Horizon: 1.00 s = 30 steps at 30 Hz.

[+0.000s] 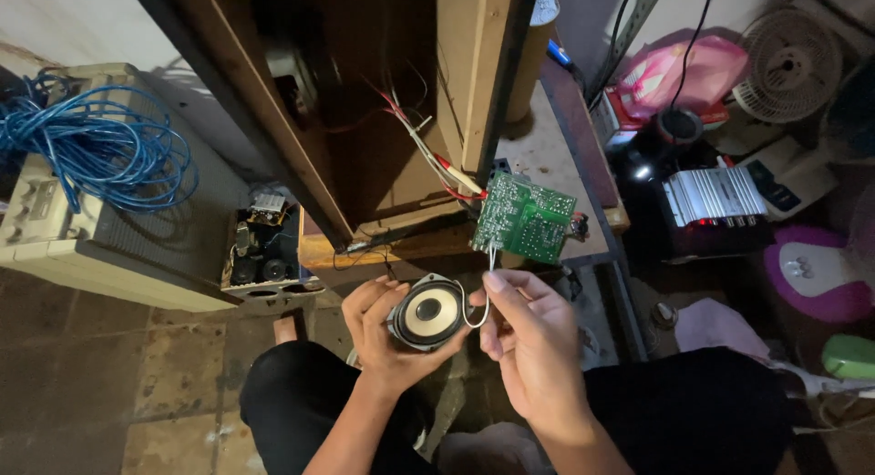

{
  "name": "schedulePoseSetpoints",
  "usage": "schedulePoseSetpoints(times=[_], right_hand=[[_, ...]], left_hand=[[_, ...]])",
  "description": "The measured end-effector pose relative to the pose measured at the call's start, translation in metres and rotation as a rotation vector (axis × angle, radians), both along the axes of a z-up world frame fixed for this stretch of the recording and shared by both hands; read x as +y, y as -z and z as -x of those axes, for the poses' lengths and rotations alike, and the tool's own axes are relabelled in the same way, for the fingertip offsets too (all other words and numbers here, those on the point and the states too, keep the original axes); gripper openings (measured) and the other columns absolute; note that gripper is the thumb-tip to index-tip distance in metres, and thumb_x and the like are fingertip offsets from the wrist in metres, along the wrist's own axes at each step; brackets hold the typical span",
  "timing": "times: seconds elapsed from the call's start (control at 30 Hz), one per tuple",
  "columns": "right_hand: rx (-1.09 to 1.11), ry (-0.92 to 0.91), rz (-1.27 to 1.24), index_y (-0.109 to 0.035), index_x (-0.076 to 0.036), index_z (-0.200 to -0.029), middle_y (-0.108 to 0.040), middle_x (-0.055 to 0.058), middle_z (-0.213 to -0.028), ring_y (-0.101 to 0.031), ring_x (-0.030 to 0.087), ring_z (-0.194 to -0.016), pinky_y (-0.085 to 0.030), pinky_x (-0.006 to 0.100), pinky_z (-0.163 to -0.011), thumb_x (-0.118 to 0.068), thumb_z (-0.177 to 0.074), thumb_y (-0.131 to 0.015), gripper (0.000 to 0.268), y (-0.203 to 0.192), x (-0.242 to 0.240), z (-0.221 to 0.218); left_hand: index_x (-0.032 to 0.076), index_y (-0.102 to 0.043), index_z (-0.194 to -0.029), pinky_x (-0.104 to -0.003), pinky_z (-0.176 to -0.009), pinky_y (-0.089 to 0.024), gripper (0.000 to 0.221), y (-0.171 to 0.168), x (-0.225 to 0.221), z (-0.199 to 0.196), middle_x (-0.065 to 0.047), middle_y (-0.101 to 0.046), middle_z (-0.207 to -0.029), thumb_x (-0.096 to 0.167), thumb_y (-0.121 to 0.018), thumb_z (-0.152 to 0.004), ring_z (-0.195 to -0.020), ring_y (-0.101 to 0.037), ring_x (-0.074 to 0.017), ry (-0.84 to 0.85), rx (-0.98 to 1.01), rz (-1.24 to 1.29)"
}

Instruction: Connecting and inspecting wires between a speaker driver and a circuit board for a speaker system.

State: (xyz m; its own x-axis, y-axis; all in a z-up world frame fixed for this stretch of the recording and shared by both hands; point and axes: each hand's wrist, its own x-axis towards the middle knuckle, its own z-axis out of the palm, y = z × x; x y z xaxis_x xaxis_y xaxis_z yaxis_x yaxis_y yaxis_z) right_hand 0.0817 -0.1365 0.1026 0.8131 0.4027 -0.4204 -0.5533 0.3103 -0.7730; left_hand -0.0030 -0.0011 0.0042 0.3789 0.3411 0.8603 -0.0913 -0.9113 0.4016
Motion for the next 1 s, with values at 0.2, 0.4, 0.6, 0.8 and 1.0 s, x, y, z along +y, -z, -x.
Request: schedulePoseSetpoints(times=[0.2,0.4,0.6,0.8,1.0], right_hand=[[-0.219,-0.085,-0.122,-0.065,0.003,-0.092,-0.073,0.022,-0.082,-0.053,0.020,-0.044,-0.037,0.029,-0.038,-0.004,-0.093,-0.067,0.008,-0.003,-0.015,0.009],[-0.503,-0.257,0.129,-0.072,0.011,-0.088,-0.084,0.029,-0.080,-0.062,0.029,-0.032,-0.040,0.029,-0.028,-0.001,-0.085,-0.073,0.012,0.034,-0.074,-0.012],[-0.634,-0.085,0.655,-0.089,0.009,-0.081,-0.064,0.025,-0.040,-0.047,0.023,-0.034,-0.030,0.031,-0.037,-0.009,-0.091,-0.075,0.025,-0.006,-0.132,-0.088],[-1.127,-0.124,0.621,-0.077,-0.001,-0.101,-0.072,0.008,-0.081,-0.062,0.017,-0.075,-0.046,0.029,-0.073,-0.024,-0.104,-0.061,0.028,-0.178,-0.021,-0.149],[-1.220,-0.348,0.398,-0.069,-0.004,-0.122,-0.074,0.007,-0.113,-0.070,0.014,-0.100,-0.056,0.026,-0.084,-0.041,-0.098,-0.062,0.045,-0.253,0.183,-0.281]], left_hand=[[0.004,-0.054,-0.121,-0.043,-0.099,-0.058,0.078,-0.014,-0.006,0.005,-0.014,-0.051,-0.115,0.048,-0.094,-0.070,-0.110,-0.056,-0.0293,0.036,-0.027,0.092],[0.007,-0.059,-0.121,-0.037,-0.095,-0.052,0.077,-0.035,0.000,0.025,-0.012,-0.060,-0.113,0.042,-0.095,-0.062,-0.105,-0.067,-0.0270,0.444,0.013,0.546],[0.008,-0.064,-0.127,-0.047,-0.092,-0.045,0.082,-0.051,0.029,0.056,-0.013,-0.061,-0.114,0.071,-0.081,-0.078,-0.108,-0.069,-0.0292,0.811,0.377,0.892],[0.004,-0.071,-0.124,-0.043,-0.090,-0.047,0.077,-0.039,0.067,0.049,-0.016,-0.064,-0.110,0.068,-0.081,-0.081,-0.101,-0.068,-0.0305,0.850,0.310,0.851],[0.018,-0.080,-0.121,-0.033,-0.101,-0.046,0.031,0.172,0.157,-0.040,-0.006,-0.073,-0.109,0.027,-0.072,-0.092,-0.106,-0.070,-0.0227,0.673,0.346,0.581]])
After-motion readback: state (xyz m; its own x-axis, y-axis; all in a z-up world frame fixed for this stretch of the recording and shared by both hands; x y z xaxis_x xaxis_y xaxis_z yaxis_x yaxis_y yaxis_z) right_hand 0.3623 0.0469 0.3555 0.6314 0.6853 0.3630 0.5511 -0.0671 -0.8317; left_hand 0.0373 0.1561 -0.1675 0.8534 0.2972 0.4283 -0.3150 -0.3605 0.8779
